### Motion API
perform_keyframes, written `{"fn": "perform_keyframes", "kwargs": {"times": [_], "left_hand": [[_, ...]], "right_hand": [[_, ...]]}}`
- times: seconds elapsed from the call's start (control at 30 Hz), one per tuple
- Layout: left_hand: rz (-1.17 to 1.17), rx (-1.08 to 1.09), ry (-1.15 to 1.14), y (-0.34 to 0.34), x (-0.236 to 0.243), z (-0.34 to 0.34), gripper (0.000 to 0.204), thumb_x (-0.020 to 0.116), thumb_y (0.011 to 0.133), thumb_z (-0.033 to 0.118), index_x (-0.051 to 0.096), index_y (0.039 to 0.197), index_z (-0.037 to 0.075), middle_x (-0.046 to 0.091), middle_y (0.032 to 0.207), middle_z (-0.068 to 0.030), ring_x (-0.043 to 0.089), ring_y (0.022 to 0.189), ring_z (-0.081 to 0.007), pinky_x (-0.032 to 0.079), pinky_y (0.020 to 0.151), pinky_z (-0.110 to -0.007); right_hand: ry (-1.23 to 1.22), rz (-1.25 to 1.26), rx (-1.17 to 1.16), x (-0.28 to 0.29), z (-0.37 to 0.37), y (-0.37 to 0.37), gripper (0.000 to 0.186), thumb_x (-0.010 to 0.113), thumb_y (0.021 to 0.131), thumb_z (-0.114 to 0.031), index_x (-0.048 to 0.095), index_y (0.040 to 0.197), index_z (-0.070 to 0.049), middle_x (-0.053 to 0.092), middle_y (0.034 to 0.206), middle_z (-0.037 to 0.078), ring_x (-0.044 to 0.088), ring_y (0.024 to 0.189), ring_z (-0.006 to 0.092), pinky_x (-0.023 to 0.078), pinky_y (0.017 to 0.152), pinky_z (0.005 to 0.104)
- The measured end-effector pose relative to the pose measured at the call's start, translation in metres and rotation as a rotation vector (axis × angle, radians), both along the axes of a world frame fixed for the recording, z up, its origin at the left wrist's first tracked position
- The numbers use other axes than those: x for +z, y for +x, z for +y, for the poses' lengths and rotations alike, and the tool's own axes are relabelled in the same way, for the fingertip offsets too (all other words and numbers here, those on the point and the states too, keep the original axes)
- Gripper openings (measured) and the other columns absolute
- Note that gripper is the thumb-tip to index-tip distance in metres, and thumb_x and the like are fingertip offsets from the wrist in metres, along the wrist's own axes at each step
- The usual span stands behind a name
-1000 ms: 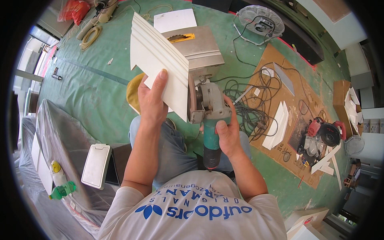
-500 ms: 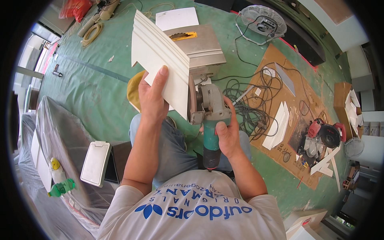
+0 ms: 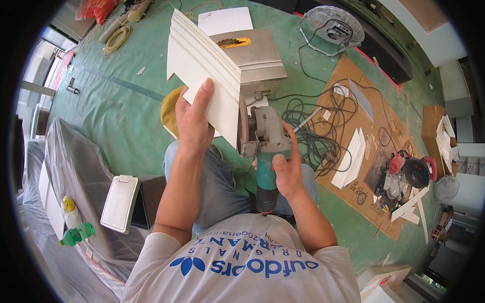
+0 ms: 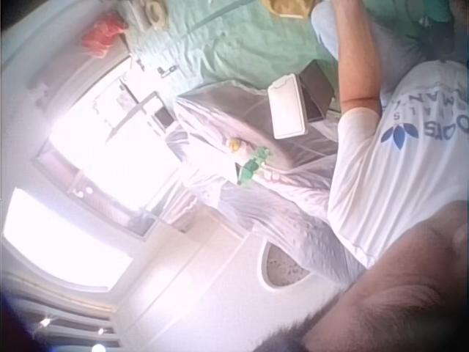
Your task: Using a table saw and an angle grinder to shape and trim pieces of decorative molding for installation.
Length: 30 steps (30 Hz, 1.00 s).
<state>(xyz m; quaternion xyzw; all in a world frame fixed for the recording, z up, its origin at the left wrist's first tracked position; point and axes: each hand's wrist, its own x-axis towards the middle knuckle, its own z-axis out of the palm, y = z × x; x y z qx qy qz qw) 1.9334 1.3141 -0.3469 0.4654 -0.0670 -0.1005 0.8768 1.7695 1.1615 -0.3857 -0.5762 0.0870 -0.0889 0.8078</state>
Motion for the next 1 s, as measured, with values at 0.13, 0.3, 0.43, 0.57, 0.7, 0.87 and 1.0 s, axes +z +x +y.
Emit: {"fn": "perform_keyframes", "kwargs": {"times": [0.13, 0.3, 0.43, 0.57, 0.7, 0.87, 1.0], "left_hand": [[0.0, 0.007, 0.007, 0.0008, -0.0004, -0.0001, 0.052, 0.071, 0.1, 0.024, 0.052, 0.137, -0.006, 0.067, 0.122, -0.0139, 0.07, 0.105, -0.0199, 0.058, 0.089, -0.034], [0.016, 0.008, 0.004, 0.0014, -0.0006, 0.0008, 0.052, 0.071, 0.099, 0.024, 0.052, 0.136, -0.007, 0.067, 0.122, -0.0142, 0.07, 0.105, -0.0201, 0.058, 0.088, -0.034], [0.014, 0.028, -0.013, 0.0022, -0.0017, -0.0004, 0.052, 0.071, 0.099, 0.024, 0.052, 0.136, -0.007, 0.067, 0.122, -0.0144, 0.07, 0.104, -0.0202, 0.058, 0.088, -0.034], [0.031, 0.076, -0.033, 0.0016, 0.0012, -0.0037, 0.044, 0.072, 0.099, 0.022, 0.059, 0.13, -0.007, 0.07, 0.115, -0.0117, 0.069, 0.097, -0.0153, 0.057, 0.081, -0.03], [0.028, 0.076, -0.014, 0.0031, -0.0016, -0.0023, 0.046, 0.073, 0.098, 0.024, 0.059, 0.13, -0.007, 0.07, 0.115, -0.0118, 0.069, 0.098, -0.0157, 0.056, 0.083, -0.031], [0.034, 0.079, 0.007, 0.0049, -0.0025, -0.0015, 0.047, 0.074, 0.098, 0.025, 0.059, 0.129, -0.007, 0.069, 0.116, -0.0119, 0.068, 0.099, -0.0158, 0.056, 0.084, -0.031], [0.028, 0.09, -0.023, 0.0047, -0.002, -0.004, 0.047, 0.074, 0.098, 0.026, 0.06, 0.129, -0.007, 0.07, 0.115, -0.0119, 0.069, 0.098, -0.0157, 0.056, 0.084, -0.031]], "right_hand": [[-0.002, 0.007, 0.008, -0.0029, -0.0002, -0.0015, 0.108, 0.071, 0.088, -0.066, 0.019, 0.161, -0.007, 0.065, 0.124, 0.016, 0.071, 0.088, 0.0233, 0.06, 0.078, 0.0368], [0.012, 0.009, 0.008, -0.0051, 0.0012, -0.0009, 0.107, 0.071, 0.089, -0.065, 0.018, 0.162, -0.007, 0.065, 0.123, 0.016, 0.071, 0.088, 0.0236, 0.06, 0.078, 0.037], [0.004, 0.012, 0.005, -0.0052, 0.0026, 0.0, 0.108, 0.071, 0.089, -0.066, 0.018, 0.162, -0.007, 0.065, 0.122, 0.016, 0.071, 0.088, 0.0233, 0.06, 0.078, 0.0366], [0.002, 0.032, 0.0, -0.001, 0.0033, 0.0002, 0.109, 0.071, 0.087, -0.067, 0.019, 0.161, -0.006, 0.065, 0.121, 0.016, 0.071, 0.087, 0.0227, 0.06, 0.076, 0.0355], [0.005, 0.042, 0.006, -0.0027, 0.004, 0.0003, 0.11, 0.072, 0.086, -0.068, 0.019, 0.161, -0.007, 0.065, 0.12, 0.016, 0.071, 0.086, 0.0225, 0.06, 0.075, 0.0353], [0.007, 0.043, 0.012, -0.0044, 0.0053, 0.0, 0.11, 0.072, 0.086, -0.068, 0.019, 0.161, -0.007, 0.065, 0.121, 0.016, 0.07, 0.087, 0.0228, 0.06, 0.075, 0.0353], [0.016, 0.046, 0.016, -0.0065, 0.0055, -0.0015, 0.11, 0.073, 0.086, -0.067, 0.019, 0.161, -0.007, 0.064, 0.124, 0.016, 0.07, 0.089, 0.0233, 0.06, 0.077, 0.0356]]}}
